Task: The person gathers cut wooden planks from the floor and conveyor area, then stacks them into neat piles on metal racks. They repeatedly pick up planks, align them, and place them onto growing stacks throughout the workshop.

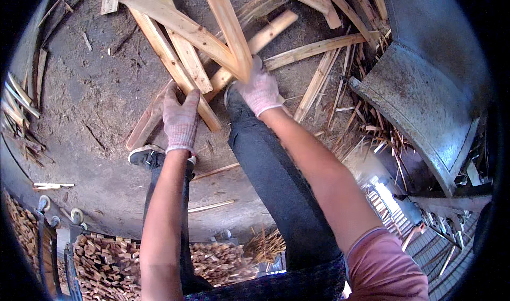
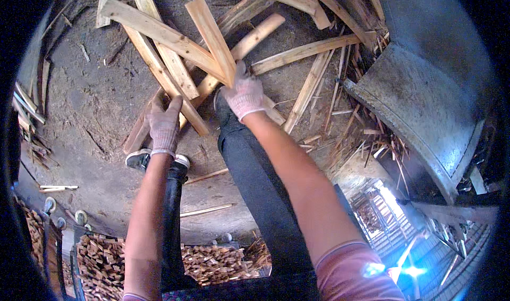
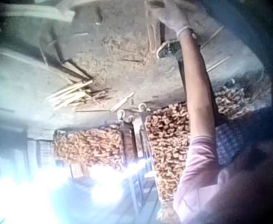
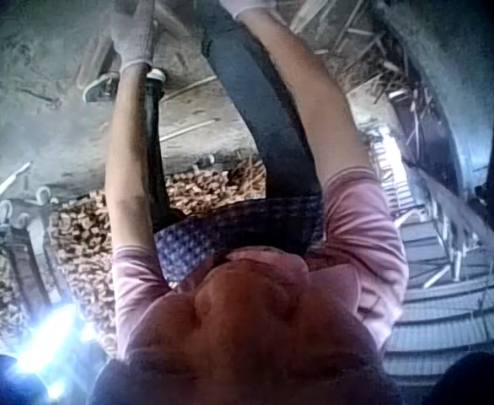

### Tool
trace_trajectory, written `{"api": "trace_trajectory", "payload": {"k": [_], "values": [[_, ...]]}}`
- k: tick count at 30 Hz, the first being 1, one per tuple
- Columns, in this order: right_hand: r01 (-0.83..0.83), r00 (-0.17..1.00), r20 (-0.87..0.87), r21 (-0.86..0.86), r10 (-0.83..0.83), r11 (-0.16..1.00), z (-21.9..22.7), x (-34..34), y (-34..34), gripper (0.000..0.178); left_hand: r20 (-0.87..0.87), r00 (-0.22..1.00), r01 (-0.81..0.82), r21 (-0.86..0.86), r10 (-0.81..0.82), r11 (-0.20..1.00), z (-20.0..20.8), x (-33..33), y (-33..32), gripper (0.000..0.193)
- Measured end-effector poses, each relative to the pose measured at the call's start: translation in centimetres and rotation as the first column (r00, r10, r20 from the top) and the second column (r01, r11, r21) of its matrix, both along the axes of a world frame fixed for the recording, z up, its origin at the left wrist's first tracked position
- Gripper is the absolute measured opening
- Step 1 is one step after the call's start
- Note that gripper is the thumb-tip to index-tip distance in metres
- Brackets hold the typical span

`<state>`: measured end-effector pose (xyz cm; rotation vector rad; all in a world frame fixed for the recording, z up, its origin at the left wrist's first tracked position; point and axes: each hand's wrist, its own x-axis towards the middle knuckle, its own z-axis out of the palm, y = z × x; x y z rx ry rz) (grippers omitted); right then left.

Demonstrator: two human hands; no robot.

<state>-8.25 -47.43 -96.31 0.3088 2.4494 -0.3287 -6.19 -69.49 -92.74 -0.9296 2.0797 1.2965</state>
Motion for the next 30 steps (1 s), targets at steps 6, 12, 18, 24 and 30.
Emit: {"api": "trace_trajectory", "payload": {"k": [6, 12, 18, 24, 30], "values": [[-0.063, 0.998, 0.013, -0.025, 0.064, 0.998, 1.1, -0.9, 0.5, 0.065, 0.038, 0.994, -0.108, 0.07, 0.105, 0.992, -0.6, 1.9, -1.5, 0.059], [-0.137, 0.989, 0.039, -0.076, 0.14, 0.988, 9.5, -6.7, -3.7, 0.061, 0.049, 0.938, -0.334, 0.396, 0.344, 0.855, 1.7, 1.2, -2.2, 0.058], [-0.389, 0.878, 0.17, -0.288, 0.447, 0.875, 10.5, -9.4, -11.7, 0.074, 0.163, 0.841, -0.474, 0.683, 0.517, 0.556, 2.3, -6.3, -1.8, 0.053], [-0.281, 0.885, -0.447, -0.291, 0.129, 0.915, 9.8, -16.4, -2.5, 0.059, 0.099, 0.778, -0.588, 0.464, 0.621, 0.663, 0.8, -5.4, -7.8, 0.041], [-0.282, 0.956, -0.022, 0.213, 0.293, 0.936, 6.3, -27.2, 14.3, 0.096, 0.044, 0.823, -0.537, 0.386, 0.566, 0.75, -2.1, -3.0, -9.8, 0.047]]}}
